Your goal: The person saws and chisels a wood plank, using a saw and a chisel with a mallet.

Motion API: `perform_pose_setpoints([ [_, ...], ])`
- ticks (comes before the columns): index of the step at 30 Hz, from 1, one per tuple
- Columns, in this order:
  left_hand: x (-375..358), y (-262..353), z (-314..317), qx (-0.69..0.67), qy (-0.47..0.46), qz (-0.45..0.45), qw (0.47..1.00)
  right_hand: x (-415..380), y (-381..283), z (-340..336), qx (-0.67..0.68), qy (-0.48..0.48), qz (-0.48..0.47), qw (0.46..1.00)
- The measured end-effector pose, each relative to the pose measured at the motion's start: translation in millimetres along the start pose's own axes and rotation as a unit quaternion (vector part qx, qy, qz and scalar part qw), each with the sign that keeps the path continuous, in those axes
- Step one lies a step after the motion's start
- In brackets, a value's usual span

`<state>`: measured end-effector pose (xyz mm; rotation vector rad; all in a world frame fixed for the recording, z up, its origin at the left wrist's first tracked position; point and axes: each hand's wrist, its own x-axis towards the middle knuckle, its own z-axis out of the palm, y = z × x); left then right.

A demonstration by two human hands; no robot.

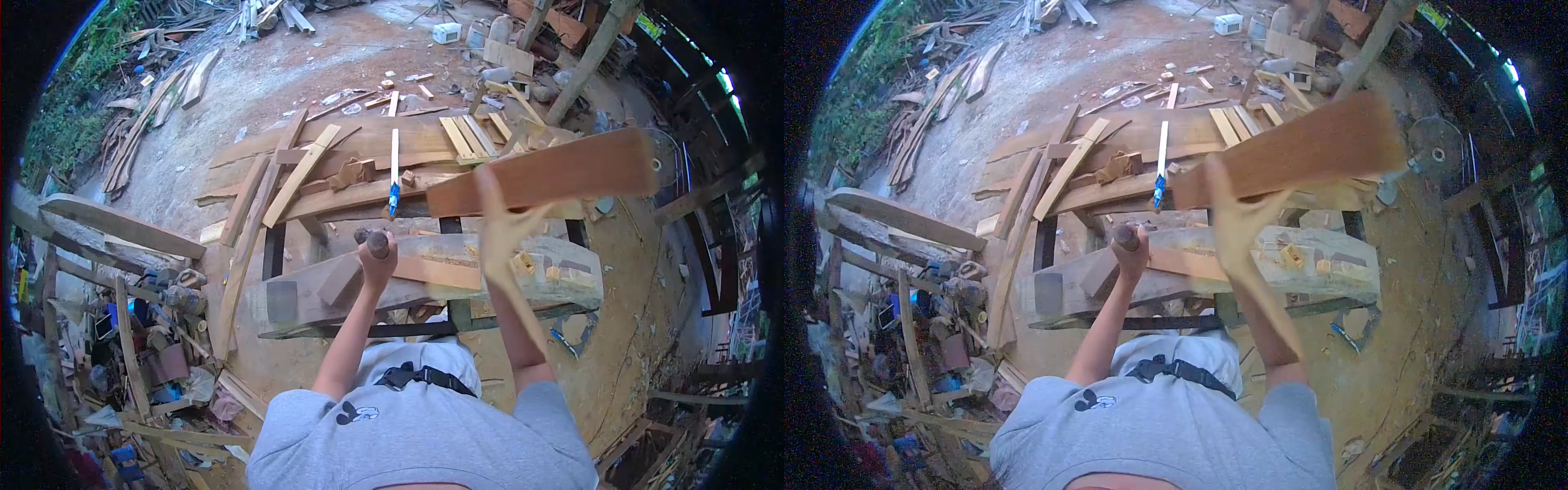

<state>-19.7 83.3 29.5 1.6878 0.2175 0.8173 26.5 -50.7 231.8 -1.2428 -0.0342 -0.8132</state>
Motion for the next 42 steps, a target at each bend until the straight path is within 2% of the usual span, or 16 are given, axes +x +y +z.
perform_pose_setpoints([
  [2,2,0,3,-0.016,0.002,0.014,1.000,-5,57,-29,-0.128,-0.353,-0.268,0.887],
  [4,1,-5,7,-0.044,0.048,0.006,0.998,-6,44,-27,-0.362,-0.464,-0.512,0.626],
  [6,3,-5,4,-0.055,0.067,0.007,0.996,-2,38,-22,-0.385,-0.428,-0.524,0.628],
  [10,6,9,5,-0.025,0.047,0.049,0.997,0,3,8,-0.127,-0.273,-0.286,0.910],
  [12,7,1,5,-0.019,0.036,0.014,0.999,-13,-13,15,0.004,-0.110,0.002,0.994],
  [14,9,5,5,0.003,0.044,0.043,0.998,-19,-3,1,-0.010,-0.176,0.073,0.982],
  [17,12,3,10,-0.070,0.105,0.088,0.988,-15,45,-25,-0.396,-0.474,-0.444,0.649],
  [22,8,9,2,-0.028,0.052,-0.010,0.998,15,-11,-1,-0.162,-0.196,-0.131,0.958],
  [25,7,0,1,0.017,0.010,0.021,1.000,11,-20,9,0.026,-0.099,-0.004,0.995],
  [29,11,-24,10,0.009,0.057,0.054,0.997,10,34,-31,-0.260,-0.414,-0.348,0.800],
  [31,11,-12,9,-0.041,0.102,0.059,0.992,11,19,-28,-0.444,-0.455,-0.510,0.580],
  [32,11,-6,8,-0.044,0.103,0.056,0.992,15,16,-26,-0.446,-0.456,-0.510,0.577],
  [34,13,5,1,0.007,0.031,0.004,0.999,21,12,-16,-0.196,-0.242,-0.289,0.905],
  [37,12,-2,3,0.029,0.019,0.012,0.999,19,-12,6,-0.003,-0.099,-0.116,0.988],
  [41,10,-14,8,0.010,0.008,0.037,0.999,-1,34,-24,-0.091,-0.264,-0.158,0.947],
  [42,10,-10,9,0.012,0.004,0.034,0.999,8,44,-33,-0.253,-0.359,-0.403,0.803],
])
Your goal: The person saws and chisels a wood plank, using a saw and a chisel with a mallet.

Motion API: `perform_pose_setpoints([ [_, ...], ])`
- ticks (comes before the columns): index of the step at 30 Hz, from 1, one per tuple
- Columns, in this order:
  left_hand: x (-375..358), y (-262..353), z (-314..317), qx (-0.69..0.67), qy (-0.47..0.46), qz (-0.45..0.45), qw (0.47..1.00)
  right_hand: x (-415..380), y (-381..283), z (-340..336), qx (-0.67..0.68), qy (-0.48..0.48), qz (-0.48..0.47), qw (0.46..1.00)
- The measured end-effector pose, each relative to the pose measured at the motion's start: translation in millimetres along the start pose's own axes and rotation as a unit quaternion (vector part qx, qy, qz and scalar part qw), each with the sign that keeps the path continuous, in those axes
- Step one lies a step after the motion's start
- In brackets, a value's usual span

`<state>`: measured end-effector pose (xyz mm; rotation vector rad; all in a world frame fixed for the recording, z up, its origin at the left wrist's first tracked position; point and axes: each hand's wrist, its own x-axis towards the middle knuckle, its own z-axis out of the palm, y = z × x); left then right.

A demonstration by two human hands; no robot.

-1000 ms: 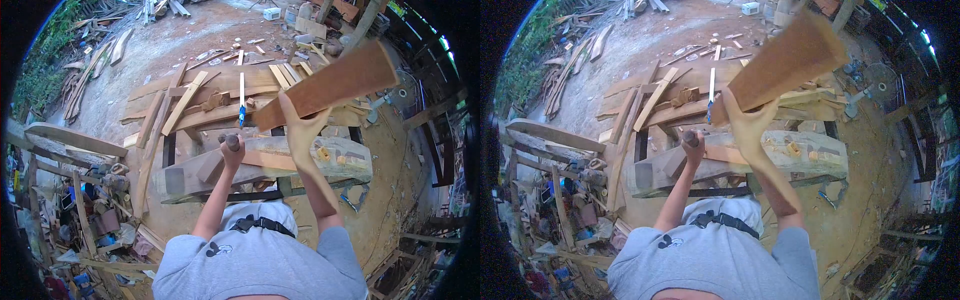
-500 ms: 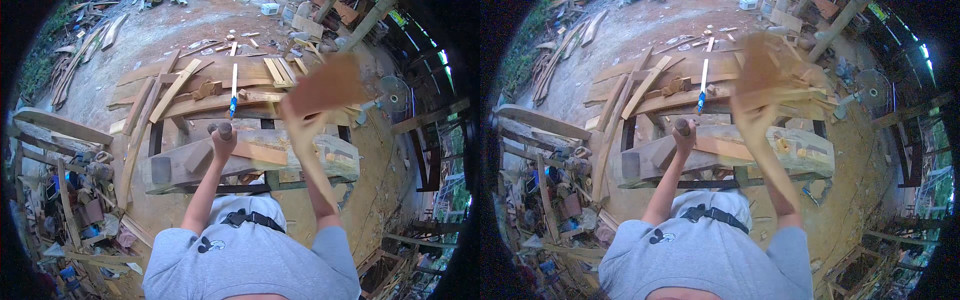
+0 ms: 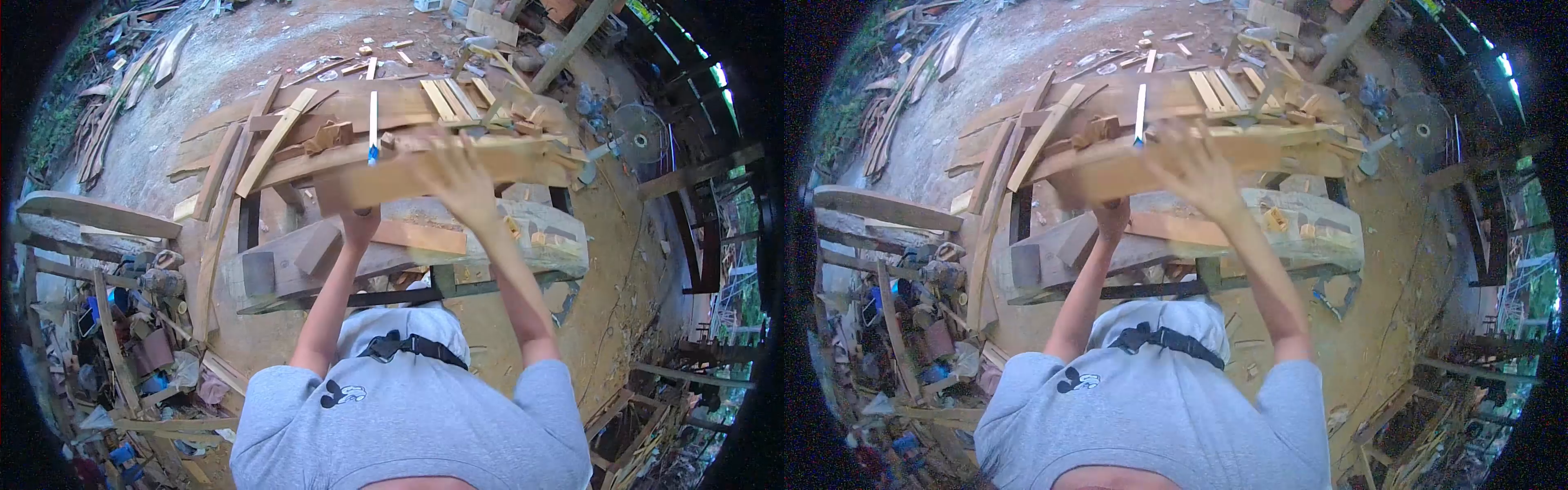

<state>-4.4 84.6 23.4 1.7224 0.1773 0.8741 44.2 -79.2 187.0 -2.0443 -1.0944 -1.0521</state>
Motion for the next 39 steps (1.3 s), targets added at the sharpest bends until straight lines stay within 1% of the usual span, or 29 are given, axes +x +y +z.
perform_pose_setpoints([
  [1,3,6,1,-0.031,0.023,0.013,0.999,0,4,-2,-0.214,-0.134,-0.219,0.942],
  [3,2,-6,1,-0.009,0.047,0.025,0.999,16,3,-14,-0.183,-0.059,-0.049,0.980],
  [4,4,4,-4,0.013,0.023,0.013,1.000,27,-1,-16,-0.047,0.050,0.056,0.996],
  [5,3,3,-3,-0.001,0.028,0.001,1.000,35,-6,-16,0.089,0.160,0.162,0.970],
  [6,2,1,-1,-0.014,0.034,-0.009,0.999,42,-13,-16,0.094,0.154,0.173,0.968],
  [8,-1,5,-5,-0.004,0.012,-0.044,0.999,50,-27,-9,0.238,0.307,0.298,0.872],
  [10,3,4,-2,-0.002,-0.010,-0.071,0.997,26,-34,1,0.276,0.275,0.314,0.866],
  [11,7,3,1,0.008,0.039,0.033,0.999,0,-20,11,0.116,0.068,0.142,0.981],
  [12,6,0,3,0.019,0.087,0.136,0.987,-2,-22,12,-0.057,-0.148,-0.045,0.986],
  [14,4,-15,-2,0.086,0.032,0.139,0.986,1,-19,3,-0.113,-0.121,-0.085,0.982],
  [16,11,-23,-6,0.022,0.013,0.015,1.000,19,-28,-10,-0.167,-0.097,-0.129,0.973],
  [17,10,-5,-8,-0.037,0.005,-0.017,0.999,26,-32,-13,-0.053,0.009,0.014,0.998],
  [19,6,-25,-7,-0.052,0.004,-0.040,0.998,44,-36,-14,0.119,0.173,0.234,0.949],
  [20,3,-38,-6,-0.065,0.006,-0.067,0.996,41,-37,-8,0.118,0.174,0.234,0.949],
  [22,3,-38,-4,-0.036,0.007,-0.026,0.999,19,-38,9,0.293,0.190,0.314,0.883],
  [23,4,-33,-4,-0.022,-0.004,0.030,0.999,5,-44,10,0.291,0.076,0.302,0.904],
  [24,5,-22,-2,-0.007,-0.014,0.085,0.996,-4,-39,15,0.292,0.077,0.299,0.905],
  [25,12,14,6,-0.004,0.086,0.146,0.986,-12,-31,18,0.087,-0.052,0.122,0.987],
  [26,11,8,4,-0.004,0.083,0.147,0.986,-17,-24,22,-0.127,-0.175,-0.065,0.974],
  [28,12,11,-2,-0.008,-0.012,0.031,0.999,-5,-17,18,-0.145,-0.172,-0.051,0.973],
  [29,6,14,-3,-0.026,-0.016,-0.014,0.999,-3,-14,13,-0.120,-0.168,0.003,0.978],
  [31,2,7,-1,-0.021,0.000,0.001,1.000,-13,0,9,-0.057,-0.136,0.106,0.983],
  [32,0,1,0,-0.016,0.019,0.015,1.000,-25,2,12,-0.057,-0.136,0.104,0.984],
  [33,-3,-11,-1,-0.015,0.021,0.015,1.000,-40,3,16,0.044,-0.089,0.223,0.970],
  [34,-5,-27,-3,-0.099,0.037,-0.041,0.994,-57,1,22,0.145,-0.041,0.335,0.930],
  [35,-5,-36,-6,-0.181,0.053,-0.097,0.977,-76,-3,26,0.140,-0.046,0.399,0.905],
  [36,-4,-36,-12,-0.180,0.054,-0.097,0.977,-98,-8,31,0.135,-0.050,0.461,0.876],
  [38,5,-24,-20,-0.264,0.081,-0.163,0.947,-149,-7,45,0.062,-0.123,0.474,0.869],
  [39,8,-8,-23,-0.256,0.075,-0.153,0.952,-169,-6,52,0.064,-0.123,0.474,0.870],
])
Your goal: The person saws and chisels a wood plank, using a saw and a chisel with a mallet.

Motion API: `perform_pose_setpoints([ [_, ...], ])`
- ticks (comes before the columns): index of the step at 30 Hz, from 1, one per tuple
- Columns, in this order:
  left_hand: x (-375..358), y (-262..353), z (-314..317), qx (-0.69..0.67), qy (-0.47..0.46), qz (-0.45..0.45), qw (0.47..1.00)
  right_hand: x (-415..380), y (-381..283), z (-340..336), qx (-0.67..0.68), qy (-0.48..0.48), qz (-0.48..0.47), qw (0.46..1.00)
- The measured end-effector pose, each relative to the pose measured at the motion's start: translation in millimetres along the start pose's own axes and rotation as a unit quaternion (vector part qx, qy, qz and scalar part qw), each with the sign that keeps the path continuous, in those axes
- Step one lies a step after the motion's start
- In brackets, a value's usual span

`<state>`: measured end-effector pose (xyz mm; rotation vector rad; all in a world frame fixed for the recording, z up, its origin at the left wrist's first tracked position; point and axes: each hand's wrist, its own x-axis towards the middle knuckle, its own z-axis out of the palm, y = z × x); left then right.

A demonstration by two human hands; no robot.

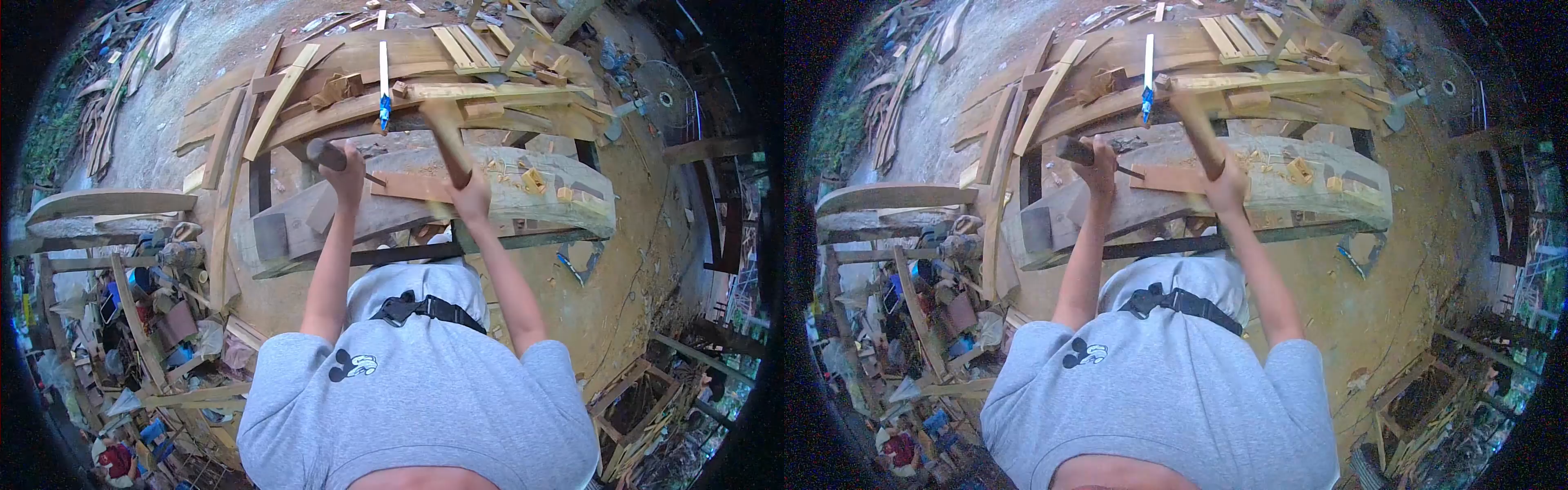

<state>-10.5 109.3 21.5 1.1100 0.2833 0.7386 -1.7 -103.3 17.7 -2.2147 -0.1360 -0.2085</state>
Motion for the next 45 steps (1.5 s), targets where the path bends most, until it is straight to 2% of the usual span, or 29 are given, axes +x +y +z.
perform_pose_setpoints([
  [2,1,4,-2,-0.005,0.009,-0.002,1.000,-12,20,13,-0.015,-0.017,-0.083,0.996],
  [3,1,5,-5,-0.011,0.018,-0.006,1.000,-16,15,11,-0.013,-0.017,-0.081,0.997],
  [5,2,6,-10,-0.014,0.022,0.010,1.000,-23,6,8,-0.030,-0.112,0.041,0.992],
  [11,10,-1,-41,-0.012,0.067,0.027,0.997,-19,21,17,-0.055,-0.098,0.052,0.992],
  [14,10,-5,-59,-0.063,0.130,-0.009,0.989,-20,22,18,-0.071,-0.090,0.054,0.992],
  [17,4,2,-58,-0.114,0.142,-0.030,0.983,-21,23,18,-0.071,-0.085,0.052,0.992],
  [21,-3,15,-40,-0.091,0.137,-0.011,0.986,-21,23,18,-0.066,-0.086,0.052,0.993],
  [24,1,9,-41,-0.100,0.100,0.002,0.990,-20,23,18,-0.068,-0.093,0.059,0.992],
  [27,7,4,-47,-0.088,0.127,-0.018,0.988,-21,29,21,-0.060,-0.062,0.030,0.996],
  [29,11,-2,-55,-0.125,0.158,-0.060,0.978,-21,31,22,-0.064,-0.061,0.031,0.996],
  [33,17,-10,-66,-0.139,0.181,-0.084,0.970,-20,27,19,-0.054,-0.062,0.027,0.996],
  [35,19,-13,-69,-0.147,0.243,-0.119,0.951,-21,24,18,-0.052,-0.068,0.033,0.996],
  [39,24,-17,-72,-0.155,0.241,-0.133,0.949,-21,20,15,-0.051,-0.085,0.048,0.994],
  [41,29,-17,-70,-0.130,0.299,-0.165,0.931,-20,18,14,-0.052,-0.087,0.052,0.994],
  [45,41,-25,-80,-0.142,0.334,-0.182,0.914,-20,20,15,-0.055,-0.095,0.067,0.992],
])
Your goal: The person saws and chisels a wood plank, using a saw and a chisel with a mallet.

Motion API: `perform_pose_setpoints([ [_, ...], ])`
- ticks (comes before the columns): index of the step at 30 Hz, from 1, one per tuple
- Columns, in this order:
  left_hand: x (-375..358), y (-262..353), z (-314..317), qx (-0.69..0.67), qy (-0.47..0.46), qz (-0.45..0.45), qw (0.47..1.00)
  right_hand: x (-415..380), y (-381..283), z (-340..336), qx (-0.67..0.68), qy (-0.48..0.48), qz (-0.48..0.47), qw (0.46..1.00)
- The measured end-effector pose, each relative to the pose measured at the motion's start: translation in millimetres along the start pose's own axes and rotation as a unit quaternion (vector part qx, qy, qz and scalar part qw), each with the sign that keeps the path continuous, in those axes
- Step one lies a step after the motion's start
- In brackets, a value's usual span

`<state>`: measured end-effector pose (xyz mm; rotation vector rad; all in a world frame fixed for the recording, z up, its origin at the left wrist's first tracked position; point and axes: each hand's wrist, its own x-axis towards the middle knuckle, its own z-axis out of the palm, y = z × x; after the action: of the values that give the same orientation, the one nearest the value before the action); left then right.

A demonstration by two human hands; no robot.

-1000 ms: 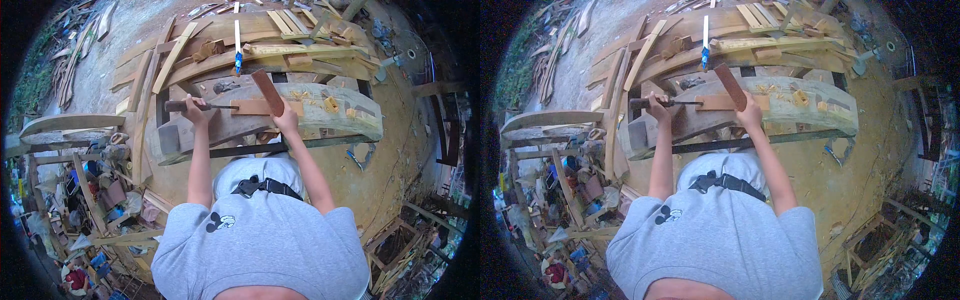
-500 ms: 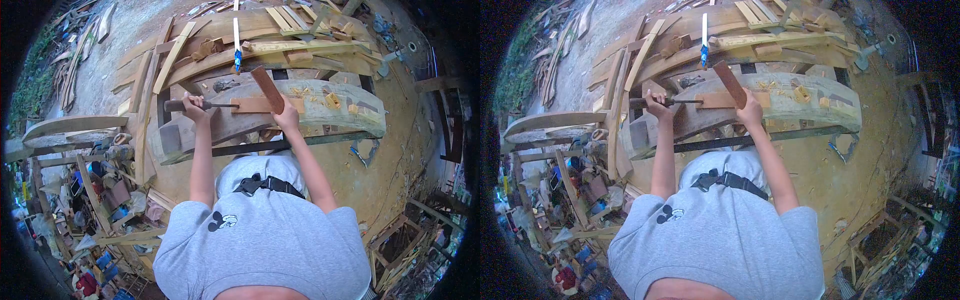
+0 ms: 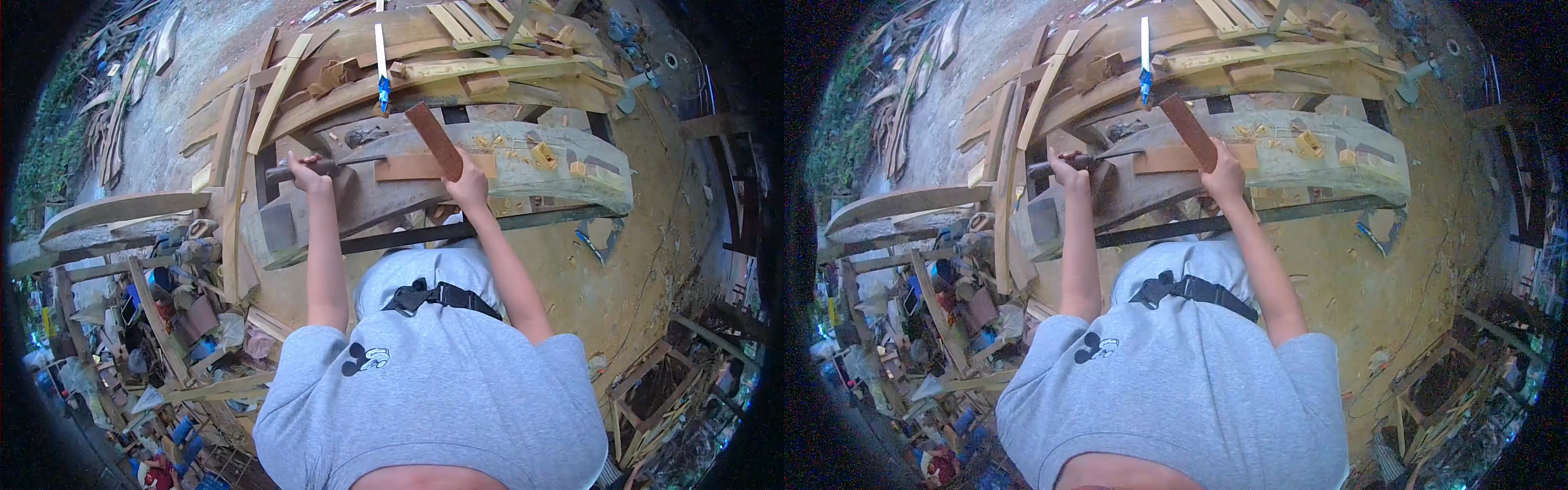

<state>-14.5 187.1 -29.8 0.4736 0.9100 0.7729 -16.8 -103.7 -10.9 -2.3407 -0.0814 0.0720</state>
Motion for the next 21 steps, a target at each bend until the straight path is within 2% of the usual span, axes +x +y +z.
perform_pose_setpoints([
  [2,1,5,-3,-0.041,-0.035,-0.004,0.999,-1,1,0,0.002,0.002,-0.001,1.000],
  [6,-19,19,-3,-0.047,-0.037,0.011,0.998,-1,0,0,0.005,0.004,0.000,1.000],
  [8,-49,23,7,0.023,-0.094,0.112,0.989,-1,1,0,0.008,0.006,-0.004,1.000],
  [10,-62,19,11,0.038,-0.107,0.130,0.985,0,2,1,0.012,0.008,-0.010,1.000],
  [12,-69,12,12,0.095,-0.140,0.206,0.964,0,4,2,0.013,0.015,-0.028,0.999],
  [21,-94,-1,32,0.119,-0.190,0.224,0.948,0,1,0,0.013,0.016,-0.023,1.000],
])
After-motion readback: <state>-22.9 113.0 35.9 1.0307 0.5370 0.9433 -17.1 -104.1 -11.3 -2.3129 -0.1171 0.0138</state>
